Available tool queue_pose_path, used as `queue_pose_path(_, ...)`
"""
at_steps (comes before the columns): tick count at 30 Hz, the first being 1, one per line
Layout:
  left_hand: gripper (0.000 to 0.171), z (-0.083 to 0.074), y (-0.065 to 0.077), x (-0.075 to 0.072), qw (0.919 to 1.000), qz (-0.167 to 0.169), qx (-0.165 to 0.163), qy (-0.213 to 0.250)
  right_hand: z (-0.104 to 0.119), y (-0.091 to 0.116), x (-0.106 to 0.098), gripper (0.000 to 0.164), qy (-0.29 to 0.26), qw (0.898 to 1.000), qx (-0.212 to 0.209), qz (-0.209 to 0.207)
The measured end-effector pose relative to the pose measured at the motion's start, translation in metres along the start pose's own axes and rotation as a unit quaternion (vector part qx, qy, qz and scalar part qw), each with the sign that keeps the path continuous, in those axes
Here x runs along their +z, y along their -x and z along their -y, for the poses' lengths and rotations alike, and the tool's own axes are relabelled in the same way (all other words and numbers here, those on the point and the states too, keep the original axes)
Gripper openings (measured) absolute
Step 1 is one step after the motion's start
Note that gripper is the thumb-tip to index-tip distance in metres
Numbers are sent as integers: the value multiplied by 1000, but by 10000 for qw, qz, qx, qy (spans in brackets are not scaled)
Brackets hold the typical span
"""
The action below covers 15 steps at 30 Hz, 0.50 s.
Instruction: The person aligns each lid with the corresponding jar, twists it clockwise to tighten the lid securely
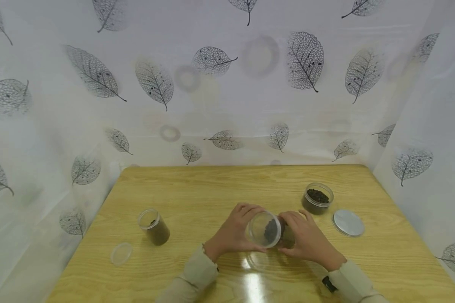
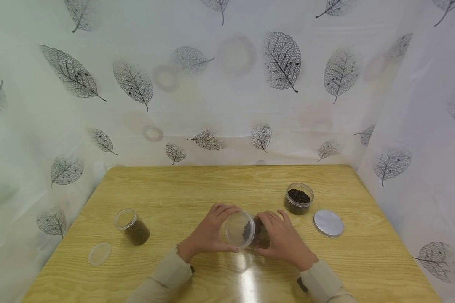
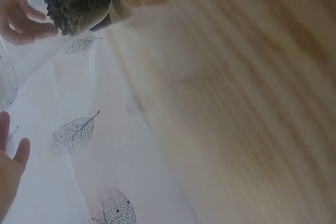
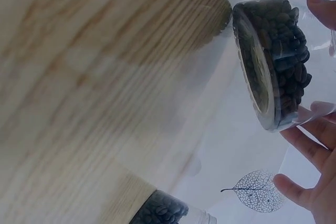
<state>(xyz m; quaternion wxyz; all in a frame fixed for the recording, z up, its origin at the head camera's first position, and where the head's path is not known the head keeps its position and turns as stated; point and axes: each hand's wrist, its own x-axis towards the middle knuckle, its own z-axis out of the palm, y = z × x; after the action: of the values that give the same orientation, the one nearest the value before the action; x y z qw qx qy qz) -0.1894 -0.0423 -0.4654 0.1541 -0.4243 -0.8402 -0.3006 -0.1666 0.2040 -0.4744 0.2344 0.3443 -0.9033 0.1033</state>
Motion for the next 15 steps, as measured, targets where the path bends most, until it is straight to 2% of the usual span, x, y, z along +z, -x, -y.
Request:
queue_pose_path(7, 103, 6, -3, -6, 9993, 260, 204, -169, -1, -1, 2, 92, -86, 9999, 44, 87)
queue_pose_path(15, 102, 4, -6, -14, 9985, 474, 236, -157, -2, -2, 2, 92, -64, 9999, -31, 112)
